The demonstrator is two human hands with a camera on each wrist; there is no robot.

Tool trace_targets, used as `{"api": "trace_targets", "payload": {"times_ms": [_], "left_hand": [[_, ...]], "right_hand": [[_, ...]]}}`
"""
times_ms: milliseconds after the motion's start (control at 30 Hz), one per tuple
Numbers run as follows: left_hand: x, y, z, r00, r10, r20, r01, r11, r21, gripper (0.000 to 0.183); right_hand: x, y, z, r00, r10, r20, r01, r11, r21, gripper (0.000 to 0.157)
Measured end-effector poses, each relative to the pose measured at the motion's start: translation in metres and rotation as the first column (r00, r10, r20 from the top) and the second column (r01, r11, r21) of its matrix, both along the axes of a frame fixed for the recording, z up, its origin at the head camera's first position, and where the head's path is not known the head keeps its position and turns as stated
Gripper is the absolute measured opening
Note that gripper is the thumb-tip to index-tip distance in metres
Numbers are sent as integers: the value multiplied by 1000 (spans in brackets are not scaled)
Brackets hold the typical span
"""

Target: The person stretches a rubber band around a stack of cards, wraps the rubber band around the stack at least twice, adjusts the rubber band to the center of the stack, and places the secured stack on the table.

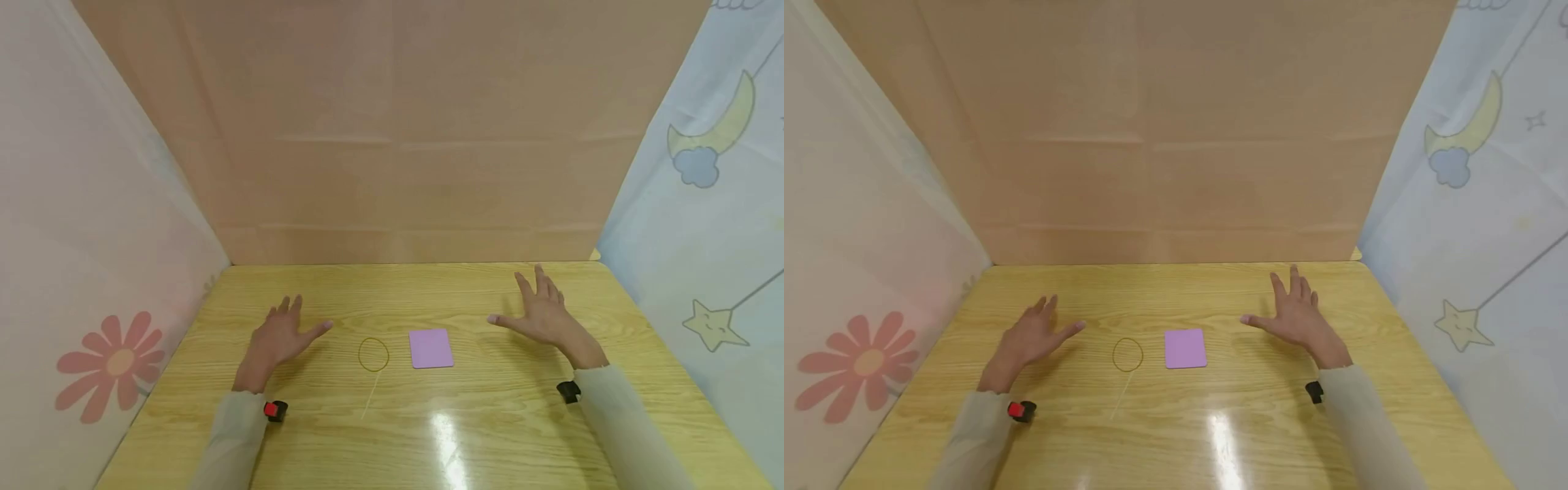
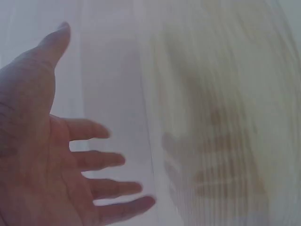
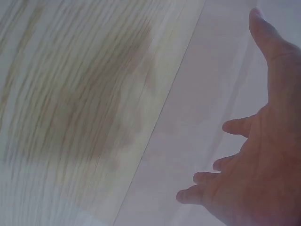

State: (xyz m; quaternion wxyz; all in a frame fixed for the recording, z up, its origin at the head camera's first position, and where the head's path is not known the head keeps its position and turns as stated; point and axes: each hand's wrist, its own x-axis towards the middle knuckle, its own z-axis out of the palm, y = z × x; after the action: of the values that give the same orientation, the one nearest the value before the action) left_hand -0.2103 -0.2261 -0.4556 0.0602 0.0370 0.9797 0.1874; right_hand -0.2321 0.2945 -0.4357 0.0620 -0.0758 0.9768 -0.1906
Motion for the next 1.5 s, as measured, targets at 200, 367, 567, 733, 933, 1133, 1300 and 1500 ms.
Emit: {"api": "trace_targets", "payload": {"times_ms": [200,367,567,733,933,1133,1300,1500], "left_hand": [[1,9,3,996,-90,-7,89,970,228,97],[2,18,3,995,-101,14,90,936,340,73],[1,31,1,993,-120,11,106,917,384,57],[1,42,-3,993,-114,11,101,919,381,51],[2,54,-9,994,-105,27,87,924,371,47],[3,63,-12,994,-107,14,94,927,363,44],[3,67,-12,994,-109,4,99,922,375,43],[3,72,-13,993,-122,5,111,921,373,41]], "right_hand": [[5,-8,3,999,35,-4,-35,999,-38,126],[8,-16,3,997,73,-13,-74,993,-91,123],[9,-26,6,993,96,-68,-102,989,-109,114],[11,-36,3,990,108,-95,-120,985,-121,97],[13,-50,-3,987,138,-85,-150,976,-156,84],[14,-60,-12,982,179,-54,-186,964,-188,80],[13,-68,-18,980,200,-19,-200,958,-204,86],[16,-77,-24,963,270,-22,-269,945,-184,84]]}}
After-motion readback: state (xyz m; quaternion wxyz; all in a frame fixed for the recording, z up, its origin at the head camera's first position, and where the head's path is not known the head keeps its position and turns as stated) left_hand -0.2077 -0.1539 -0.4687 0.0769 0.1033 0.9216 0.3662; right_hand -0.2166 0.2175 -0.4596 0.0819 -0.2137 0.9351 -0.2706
